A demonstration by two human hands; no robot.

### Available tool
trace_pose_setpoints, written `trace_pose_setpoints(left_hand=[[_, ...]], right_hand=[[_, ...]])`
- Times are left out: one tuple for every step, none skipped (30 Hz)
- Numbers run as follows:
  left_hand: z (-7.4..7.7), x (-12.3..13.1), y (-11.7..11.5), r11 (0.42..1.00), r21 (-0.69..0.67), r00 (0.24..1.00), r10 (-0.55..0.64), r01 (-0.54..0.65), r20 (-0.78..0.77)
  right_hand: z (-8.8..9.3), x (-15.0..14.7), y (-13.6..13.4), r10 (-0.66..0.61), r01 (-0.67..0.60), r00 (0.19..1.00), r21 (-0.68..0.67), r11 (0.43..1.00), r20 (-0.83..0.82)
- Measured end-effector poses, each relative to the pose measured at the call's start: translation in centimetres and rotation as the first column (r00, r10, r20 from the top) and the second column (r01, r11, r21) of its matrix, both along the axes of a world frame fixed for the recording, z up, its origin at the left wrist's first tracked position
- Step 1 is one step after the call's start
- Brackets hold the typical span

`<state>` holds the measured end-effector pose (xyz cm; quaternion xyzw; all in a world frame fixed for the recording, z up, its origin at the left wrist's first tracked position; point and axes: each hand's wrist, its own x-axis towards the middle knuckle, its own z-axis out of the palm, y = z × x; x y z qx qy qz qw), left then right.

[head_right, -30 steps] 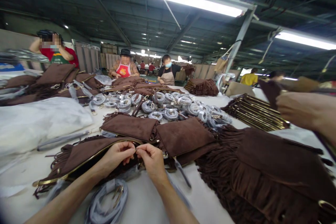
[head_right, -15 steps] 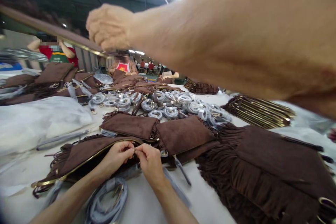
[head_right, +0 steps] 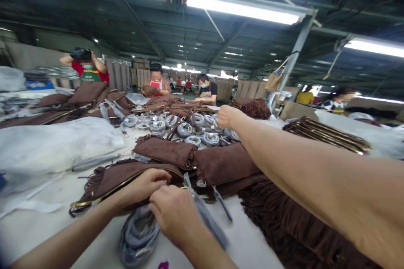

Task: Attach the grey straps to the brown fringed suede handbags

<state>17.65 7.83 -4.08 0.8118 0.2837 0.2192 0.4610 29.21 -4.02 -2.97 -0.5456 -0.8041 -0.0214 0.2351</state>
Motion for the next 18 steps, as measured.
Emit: trace_pose_setpoints(left_hand=[[0.7, -1.0, -0.5, 0.994, 0.103, 0.998, -0.038, 0.042, -0.041], [1.4, -2.1, -1.1, 0.967, 0.242, 0.994, -0.056, 0.077, -0.092], [1.8, -3.3, -1.6, 0.910, 0.404, 0.988, -0.036, 0.094, -0.148], [2.1, -4.6, -2.1, 0.822, 0.563, 0.980, 0.027, 0.090, -0.195], [2.0, -5.9, -2.5, 0.721, 0.690, 0.967, 0.126, 0.063, -0.220], [1.8, -7.1, -2.8, 0.634, 0.773, 0.944, 0.242, 0.021, -0.224], [1.3, -8.1, -2.8, 0.567, 0.824, 0.908, 0.348, -0.005, -0.234], [0.7, -9.0, -2.8, 0.529, 0.849, 0.864, 0.429, -0.004, -0.263], [0.2, -9.7, -2.6, 0.525, 0.851, 0.822, 0.476, 0.021, -0.314], [-0.2, -10.2, -2.4, 0.542, 0.839, 0.787, 0.497, 0.047, -0.365], [-0.5, -10.5, -2.1, 0.565, 0.823, 0.765, 0.503, 0.063, -0.404], [-0.5, -10.6, -1.9, 0.585, 0.809, 0.756, 0.503, 0.060, -0.420], [-0.3, -10.5, -1.7, 0.599, 0.800, 0.760, 0.504, 0.035, -0.410], [0.2, -10.4, -1.5, 0.606, 0.795, 0.771, 0.508, -0.003, -0.384], [0.8, -10.2, -1.4, 0.611, 0.791, 0.784, 0.511, -0.042, -0.353], [1.5, -10.0, -1.4, 0.621, 0.781, 0.796, 0.504, -0.065, -0.335], [2.2, -9.8, -1.4, 0.639, 0.766, 0.808, 0.487, -0.072, -0.331], [2.9, -9.7, -1.4, 0.660, 0.748, 0.819, 0.465, -0.068, -0.335]], right_hand=[[-0.1, -0.7, -0.9, 0.072, -0.068, 0.993, -0.049, 0.997, 0.096], [-0.5, -1.3, -1.6, 0.123, -0.107, 0.976, -0.091, 0.990, 0.182], [-1.1, -1.8, -2.1, 0.150, -0.123, 0.955, -0.118, 0.985, 0.256], [-1.9, -2.3, -2.3, 0.150, -0.116, 0.937, -0.124, 0.985, 0.316], [-2.8, -2.6, -2.4, 0.132, -0.099, 0.923, -0.107, 0.989, 0.362], [-3.6, -2.8, -2.4, 0.112, -0.088, 0.911, -0.079, 0.993, 0.396], [-4.2, -2.9, -2.2, 0.100, -0.088, 0.904, -0.047, 0.995, 0.416], [-4.7, -3.0, -2.1, 0.095, -0.098, 0.900, -0.016, 0.995, 0.424], [-4.8, -2.9, -2.0, 0.094, -0.107, 0.899, 0.008, 0.994, 0.428], [-4.7, -2.9, -2.1, 0.092, -0.113, 0.898, 0.025, 0.993, 0.431], [-4.4, -2.9, -2.2, 0.086, -0.115, 0.896, 0.041, 0.992, 0.435], [-3.9, -2.9, -2.5, 0.079, -0.116, 0.896, 0.058, 0.992, 0.437], [-3.2, -3.0, -2.8, 0.075, -0.119, 0.898, 0.075, 0.990, 0.435], [-2.5, -3.2, -3.2, 0.077, -0.128, 0.900, 0.093, 0.987, 0.429], [-1.8, -3.6, -3.6, 0.083, -0.143, 0.904, 0.112, 0.983, 0.419], [-1.2, -4.0, -3.9, 0.089, -0.155, 0.909, 0.132, 0.979, 0.406], [-0.6, -4.5, -4.1, 0.092, -0.162, 0.914, 0.148, 0.976, 0.395], [-0.1, -5.0, -4.0, 0.091, -0.161, 0.918, 0.153, 0.975, 0.387]])
